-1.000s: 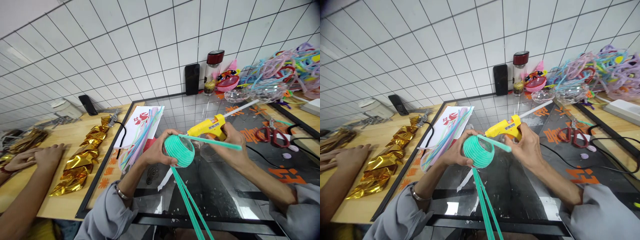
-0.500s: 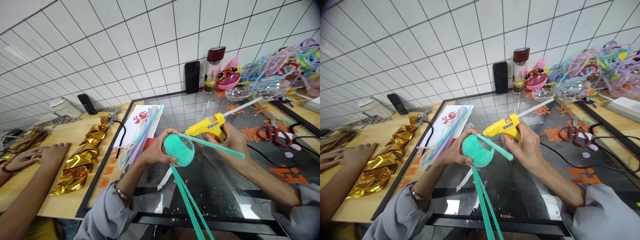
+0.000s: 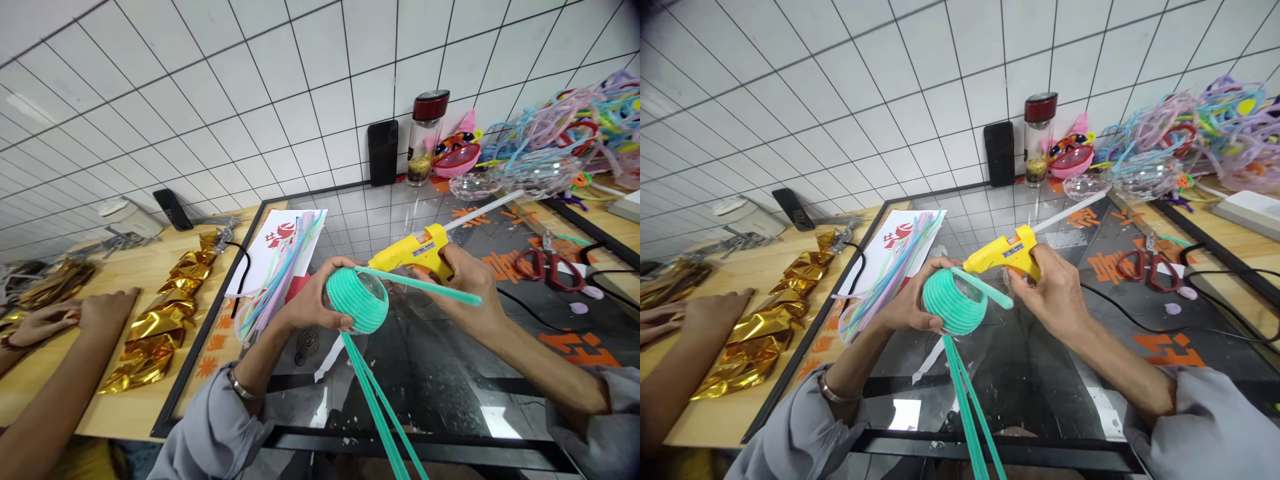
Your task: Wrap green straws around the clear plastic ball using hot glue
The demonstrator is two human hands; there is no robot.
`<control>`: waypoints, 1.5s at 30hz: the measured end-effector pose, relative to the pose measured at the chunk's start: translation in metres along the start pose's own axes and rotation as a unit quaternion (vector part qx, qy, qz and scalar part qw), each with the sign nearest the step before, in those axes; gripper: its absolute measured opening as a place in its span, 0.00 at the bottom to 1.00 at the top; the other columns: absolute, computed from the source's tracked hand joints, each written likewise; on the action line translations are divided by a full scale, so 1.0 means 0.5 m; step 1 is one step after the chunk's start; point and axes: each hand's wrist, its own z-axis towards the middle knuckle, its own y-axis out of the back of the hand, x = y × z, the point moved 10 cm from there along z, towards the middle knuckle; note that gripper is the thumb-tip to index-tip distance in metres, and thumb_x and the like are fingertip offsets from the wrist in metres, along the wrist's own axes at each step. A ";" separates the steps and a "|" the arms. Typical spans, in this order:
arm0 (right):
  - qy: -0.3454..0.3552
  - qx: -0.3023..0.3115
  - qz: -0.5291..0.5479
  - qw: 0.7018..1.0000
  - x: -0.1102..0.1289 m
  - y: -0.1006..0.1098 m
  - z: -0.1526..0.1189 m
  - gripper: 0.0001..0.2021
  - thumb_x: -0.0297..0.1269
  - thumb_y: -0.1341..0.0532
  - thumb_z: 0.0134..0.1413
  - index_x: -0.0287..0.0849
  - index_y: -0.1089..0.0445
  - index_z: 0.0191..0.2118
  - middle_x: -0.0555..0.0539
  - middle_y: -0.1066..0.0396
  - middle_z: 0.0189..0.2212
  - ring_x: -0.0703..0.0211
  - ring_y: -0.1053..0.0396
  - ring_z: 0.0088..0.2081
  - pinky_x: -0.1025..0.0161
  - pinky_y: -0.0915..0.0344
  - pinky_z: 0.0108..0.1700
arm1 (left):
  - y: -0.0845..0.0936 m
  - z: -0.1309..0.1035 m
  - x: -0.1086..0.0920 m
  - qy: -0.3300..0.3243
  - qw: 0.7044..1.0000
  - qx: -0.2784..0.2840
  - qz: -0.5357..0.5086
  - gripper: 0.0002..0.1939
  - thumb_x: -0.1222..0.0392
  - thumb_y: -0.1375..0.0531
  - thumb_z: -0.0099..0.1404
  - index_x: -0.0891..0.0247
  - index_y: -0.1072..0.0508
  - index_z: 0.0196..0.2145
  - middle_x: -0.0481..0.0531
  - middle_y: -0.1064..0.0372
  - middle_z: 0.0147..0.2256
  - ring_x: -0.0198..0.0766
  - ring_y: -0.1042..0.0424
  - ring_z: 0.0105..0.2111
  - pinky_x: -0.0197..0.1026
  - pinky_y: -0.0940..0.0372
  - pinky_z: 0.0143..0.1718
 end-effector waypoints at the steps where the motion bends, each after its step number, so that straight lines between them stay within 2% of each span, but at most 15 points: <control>1: 0.002 0.002 -0.001 1.000 0.001 -0.001 -0.001 0.16 0.43 0.39 0.56 0.48 0.47 0.27 0.55 0.44 0.20 0.64 0.47 0.20 0.63 0.51 0.24 | 0.000 0.000 0.001 -0.003 1.000 0.002 -0.001 0.43 0.51 0.23 0.41 0.56 0.37 0.52 0.60 0.38 0.61 0.60 0.37 0.61 0.56 0.39 0.59; 12: 0.011 -0.012 -0.013 1.000 0.002 0.001 -0.003 0.14 0.40 0.39 0.54 0.47 0.47 0.27 0.55 0.41 0.21 0.64 0.46 0.20 0.63 0.49 0.25 | -0.007 0.003 -0.001 -0.034 0.999 0.030 -0.006 0.43 0.51 0.24 0.42 0.56 0.37 0.53 0.60 0.36 0.59 0.60 0.35 0.61 0.57 0.38 0.58; 19: 0.003 -0.002 -0.020 1.000 0.000 0.001 -0.001 0.15 0.42 0.39 0.55 0.48 0.47 0.26 0.54 0.41 0.20 0.63 0.44 0.20 0.63 0.49 0.24 | -0.004 0.002 0.005 -0.027 0.999 0.025 -0.011 0.43 0.50 0.24 0.41 0.57 0.37 0.53 0.60 0.36 0.59 0.59 0.35 0.61 0.56 0.37 0.58; 22: 0.003 -0.014 -0.030 0.999 -0.001 0.003 -0.003 0.14 0.42 0.39 0.55 0.47 0.47 0.27 0.54 0.41 0.20 0.63 0.44 0.21 0.62 0.49 0.25 | -0.005 0.002 0.002 -0.030 0.999 0.024 -0.009 0.43 0.50 0.23 0.41 0.56 0.37 0.52 0.60 0.36 0.59 0.60 0.36 0.61 0.57 0.39 0.60; 37: 0.019 0.004 -0.026 0.999 0.004 0.004 0.006 0.14 0.39 0.40 0.53 0.48 0.47 0.25 0.55 0.41 0.19 0.64 0.45 0.19 0.63 0.50 0.23 | -0.008 0.001 0.002 -0.029 0.999 0.030 -0.030 0.43 0.50 0.24 0.41 0.56 0.36 0.52 0.60 0.36 0.59 0.59 0.35 0.60 0.56 0.38 0.58; 45: 0.025 0.011 -0.019 0.999 0.002 0.003 0.006 0.16 0.39 0.39 0.52 0.48 0.49 0.24 0.56 0.46 0.18 0.66 0.51 0.19 0.63 0.53 0.23 | -0.009 0.003 -0.003 -0.040 0.998 0.034 -0.022 0.42 0.51 0.23 0.41 0.55 0.35 0.52 0.58 0.35 0.57 0.58 0.34 0.59 0.56 0.39 0.58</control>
